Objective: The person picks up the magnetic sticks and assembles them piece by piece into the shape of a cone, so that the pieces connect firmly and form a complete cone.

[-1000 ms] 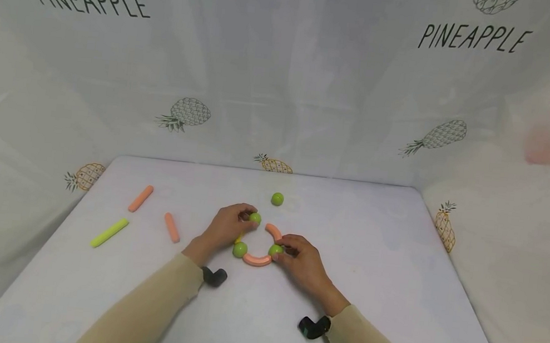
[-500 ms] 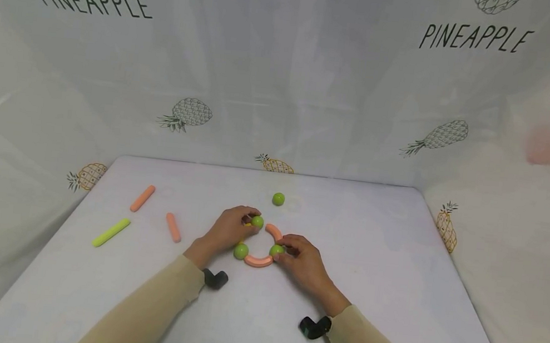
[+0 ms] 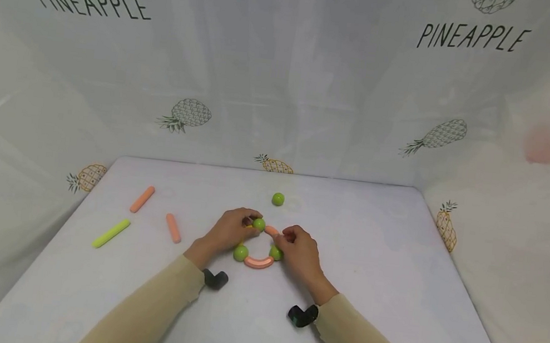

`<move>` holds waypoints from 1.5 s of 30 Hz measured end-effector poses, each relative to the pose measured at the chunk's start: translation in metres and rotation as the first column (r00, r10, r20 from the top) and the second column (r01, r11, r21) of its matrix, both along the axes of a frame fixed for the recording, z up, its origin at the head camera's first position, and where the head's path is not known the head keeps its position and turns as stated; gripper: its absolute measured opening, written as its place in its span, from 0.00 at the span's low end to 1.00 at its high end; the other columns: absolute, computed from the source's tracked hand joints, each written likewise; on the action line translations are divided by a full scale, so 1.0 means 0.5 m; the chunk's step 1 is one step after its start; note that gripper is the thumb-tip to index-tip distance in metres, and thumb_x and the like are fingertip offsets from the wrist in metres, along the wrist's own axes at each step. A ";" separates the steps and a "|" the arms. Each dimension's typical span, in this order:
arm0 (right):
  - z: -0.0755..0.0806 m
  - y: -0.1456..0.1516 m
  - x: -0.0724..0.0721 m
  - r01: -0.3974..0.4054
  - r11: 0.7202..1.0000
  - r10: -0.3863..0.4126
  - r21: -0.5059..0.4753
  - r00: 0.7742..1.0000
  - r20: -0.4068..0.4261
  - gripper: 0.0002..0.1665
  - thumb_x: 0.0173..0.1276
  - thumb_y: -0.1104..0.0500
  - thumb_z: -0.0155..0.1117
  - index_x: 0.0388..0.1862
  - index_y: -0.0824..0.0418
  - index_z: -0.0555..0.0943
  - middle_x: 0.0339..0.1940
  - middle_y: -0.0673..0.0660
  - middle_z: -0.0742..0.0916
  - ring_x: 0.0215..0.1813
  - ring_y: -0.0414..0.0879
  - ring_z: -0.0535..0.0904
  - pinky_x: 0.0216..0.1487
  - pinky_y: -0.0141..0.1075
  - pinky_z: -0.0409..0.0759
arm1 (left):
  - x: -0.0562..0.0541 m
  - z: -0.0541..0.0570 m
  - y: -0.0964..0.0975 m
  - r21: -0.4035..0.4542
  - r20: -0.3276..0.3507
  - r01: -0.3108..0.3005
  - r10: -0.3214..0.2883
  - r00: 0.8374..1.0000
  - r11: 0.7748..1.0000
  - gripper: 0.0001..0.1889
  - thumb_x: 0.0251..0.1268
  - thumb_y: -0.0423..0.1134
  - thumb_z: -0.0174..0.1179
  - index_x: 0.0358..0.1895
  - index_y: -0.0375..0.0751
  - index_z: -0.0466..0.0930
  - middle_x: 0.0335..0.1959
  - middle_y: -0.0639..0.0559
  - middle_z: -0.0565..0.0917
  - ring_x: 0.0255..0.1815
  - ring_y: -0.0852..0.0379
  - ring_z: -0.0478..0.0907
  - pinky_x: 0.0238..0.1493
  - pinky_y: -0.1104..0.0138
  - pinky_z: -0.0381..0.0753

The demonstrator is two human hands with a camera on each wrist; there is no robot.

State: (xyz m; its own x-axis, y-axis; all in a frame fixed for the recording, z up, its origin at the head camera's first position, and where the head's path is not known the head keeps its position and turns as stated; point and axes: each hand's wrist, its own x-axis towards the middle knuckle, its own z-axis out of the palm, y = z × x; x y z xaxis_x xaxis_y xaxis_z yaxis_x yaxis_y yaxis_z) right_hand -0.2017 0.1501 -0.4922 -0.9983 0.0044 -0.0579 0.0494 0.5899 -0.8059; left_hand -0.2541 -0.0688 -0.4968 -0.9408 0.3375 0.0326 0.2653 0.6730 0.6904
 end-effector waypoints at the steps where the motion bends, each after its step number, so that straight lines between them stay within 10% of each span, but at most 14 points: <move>1: 0.002 -0.006 -0.005 0.011 1.000 -0.011 0.012 1.000 0.012 0.19 0.73 0.48 0.69 0.51 0.62 0.85 0.44 0.56 0.89 0.45 0.48 0.82 0.43 0.37 0.78 | 0.000 -0.001 -0.001 0.002 0.000 0.003 -0.003 1.000 1.000 0.19 0.71 0.41 0.71 0.63 0.49 0.85 0.50 0.53 0.86 0.50 0.56 0.80 0.53 0.59 0.82; 34: 0.007 -0.025 -0.011 0.110 0.994 -0.110 -0.008 0.994 0.024 0.12 0.72 0.54 0.72 0.45 0.62 0.86 0.37 0.56 0.89 0.36 0.46 0.80 0.34 0.34 0.76 | 0.003 0.001 -0.003 0.035 0.006 0.001 -0.001 1.000 0.999 0.19 0.71 0.42 0.71 0.63 0.46 0.86 0.46 0.54 0.87 0.45 0.60 0.80 0.50 0.63 0.81; 45: -0.005 0.003 0.007 0.003 1.000 -0.003 0.006 1.000 -0.029 0.18 0.78 0.48 0.66 0.57 0.57 0.88 0.49 0.53 0.92 0.53 0.49 0.85 0.53 0.44 0.81 | -0.006 -0.005 -0.011 0.020 -0.035 -0.026 0.027 0.999 0.999 0.20 0.72 0.43 0.71 0.64 0.46 0.85 0.53 0.50 0.88 0.49 0.57 0.81 0.53 0.60 0.83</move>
